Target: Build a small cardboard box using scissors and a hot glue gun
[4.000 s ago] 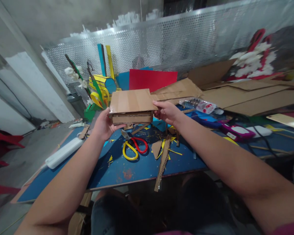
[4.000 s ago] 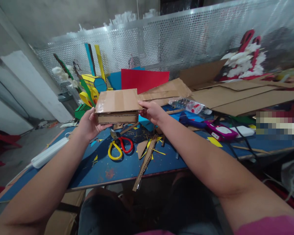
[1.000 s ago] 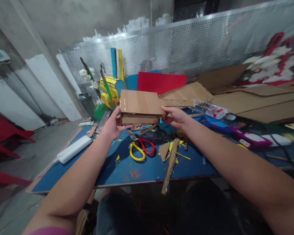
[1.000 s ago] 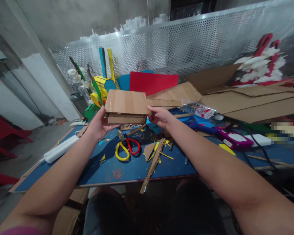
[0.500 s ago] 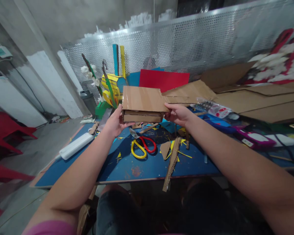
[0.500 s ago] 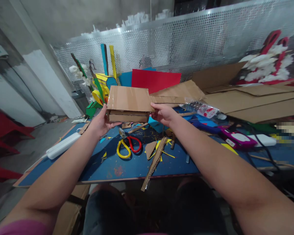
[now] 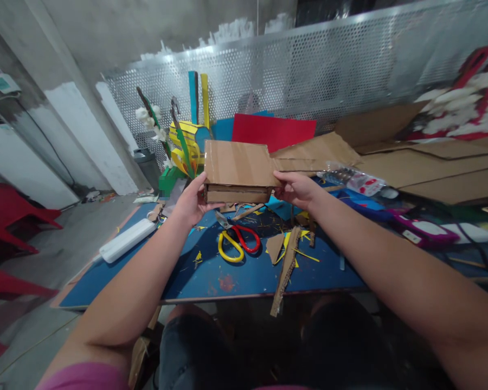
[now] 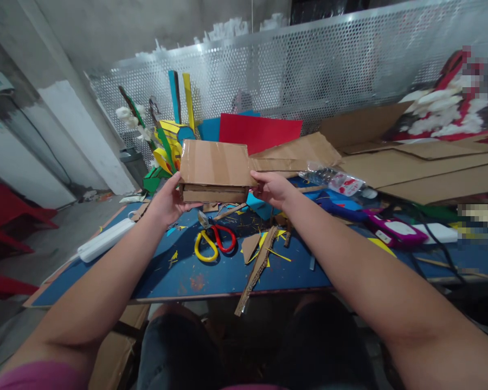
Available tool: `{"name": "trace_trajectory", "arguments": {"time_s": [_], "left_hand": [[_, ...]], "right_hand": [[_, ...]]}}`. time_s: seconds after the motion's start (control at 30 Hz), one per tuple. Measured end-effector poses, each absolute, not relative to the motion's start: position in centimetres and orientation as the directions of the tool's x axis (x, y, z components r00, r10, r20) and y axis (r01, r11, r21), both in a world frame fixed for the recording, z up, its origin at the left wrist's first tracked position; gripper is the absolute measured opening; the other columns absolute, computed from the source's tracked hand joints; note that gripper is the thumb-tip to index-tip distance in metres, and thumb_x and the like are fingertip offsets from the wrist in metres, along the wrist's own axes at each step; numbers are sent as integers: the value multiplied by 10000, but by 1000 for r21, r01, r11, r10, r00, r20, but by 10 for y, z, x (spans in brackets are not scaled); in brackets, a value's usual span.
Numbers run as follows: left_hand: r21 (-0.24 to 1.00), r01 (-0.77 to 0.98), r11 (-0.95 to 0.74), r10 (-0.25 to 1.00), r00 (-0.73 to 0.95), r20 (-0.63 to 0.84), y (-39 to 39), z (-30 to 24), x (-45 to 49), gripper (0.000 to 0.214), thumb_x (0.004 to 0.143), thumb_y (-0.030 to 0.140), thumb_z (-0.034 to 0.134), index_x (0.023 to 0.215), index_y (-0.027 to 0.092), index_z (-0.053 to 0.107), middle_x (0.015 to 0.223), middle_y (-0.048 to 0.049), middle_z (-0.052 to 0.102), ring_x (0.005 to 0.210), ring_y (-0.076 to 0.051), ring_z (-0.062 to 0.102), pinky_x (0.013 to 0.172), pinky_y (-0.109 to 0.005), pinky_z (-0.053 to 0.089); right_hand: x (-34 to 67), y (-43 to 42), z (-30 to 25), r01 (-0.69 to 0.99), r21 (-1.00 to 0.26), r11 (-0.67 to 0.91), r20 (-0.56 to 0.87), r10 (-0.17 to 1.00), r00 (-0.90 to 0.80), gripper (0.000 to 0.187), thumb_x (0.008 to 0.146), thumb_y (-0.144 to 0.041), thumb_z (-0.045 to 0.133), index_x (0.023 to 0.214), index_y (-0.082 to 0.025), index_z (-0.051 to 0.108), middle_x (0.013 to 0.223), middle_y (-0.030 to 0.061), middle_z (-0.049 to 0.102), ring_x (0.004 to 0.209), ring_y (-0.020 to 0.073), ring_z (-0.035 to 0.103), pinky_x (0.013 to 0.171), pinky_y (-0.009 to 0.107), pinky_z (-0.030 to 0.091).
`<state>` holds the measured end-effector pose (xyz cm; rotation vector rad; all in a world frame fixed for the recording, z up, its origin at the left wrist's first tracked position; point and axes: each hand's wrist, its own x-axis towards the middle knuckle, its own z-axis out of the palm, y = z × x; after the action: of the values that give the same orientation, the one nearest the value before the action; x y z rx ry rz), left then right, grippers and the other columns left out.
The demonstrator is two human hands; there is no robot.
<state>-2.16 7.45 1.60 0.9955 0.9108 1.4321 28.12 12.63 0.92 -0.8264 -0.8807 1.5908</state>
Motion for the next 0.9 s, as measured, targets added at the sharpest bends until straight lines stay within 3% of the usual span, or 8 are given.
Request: {"name": "trace_trajectory", "arguments": {"time_s": [0.33, 0.57, 0.73, 0.9], "left_hand": [[930, -355, -98, 994, -86, 71, 77, 14, -20, 499, 994, 446, 733, 1444, 234, 694, 1139, -116, 858, 1032, -313, 858, 893, -473, 749], [920, -380, -94, 994, -92, 64, 76, 18, -18, 408, 1013, 448, 714, 1348, 216, 719, 1028, -103, 850, 857, -262, 847, 809, -422, 747], [912, -397, -105, 993, -90, 76, 77, 17, -21, 411, 1008, 457, 725, 1341, 215, 722, 1071, -111, 851, 877, -270, 850, 803, -424, 747], [918, -384, -94, 995, -56, 79, 80, 15, -23, 458, 996, 504, 749, 1363, 230, 724, 1103, -112, 850, 958, -298, 860, 890, -481, 744]], "right_hand": [[284, 135, 4, -446, -891, -87, 3, 980, -198, 26, 999, -161, 802, 992, -170, 779, 769, 27, 787, 549, 108, 607, 463, 194, 514], [288, 137, 4, -456, -887, -77, 17, 980, -199, 364, 865, -442, 994, 900, -237, 695, 670, -44, 676, 522, 98, 521, 490, 227, 488], [291, 133, 7, -470, -881, -55, 64, 970, -234, 391, 763, -392, 1044, 929, -247, 721, 744, -31, 722, 586, 120, 569, 540, 255, 499], [290, 130, 5, -361, -931, 54, 153, 956, -251, 476, 655, -409, 1084, 936, -216, 752, 799, 10, 737, 678, 153, 638, 616, 292, 530]]}}
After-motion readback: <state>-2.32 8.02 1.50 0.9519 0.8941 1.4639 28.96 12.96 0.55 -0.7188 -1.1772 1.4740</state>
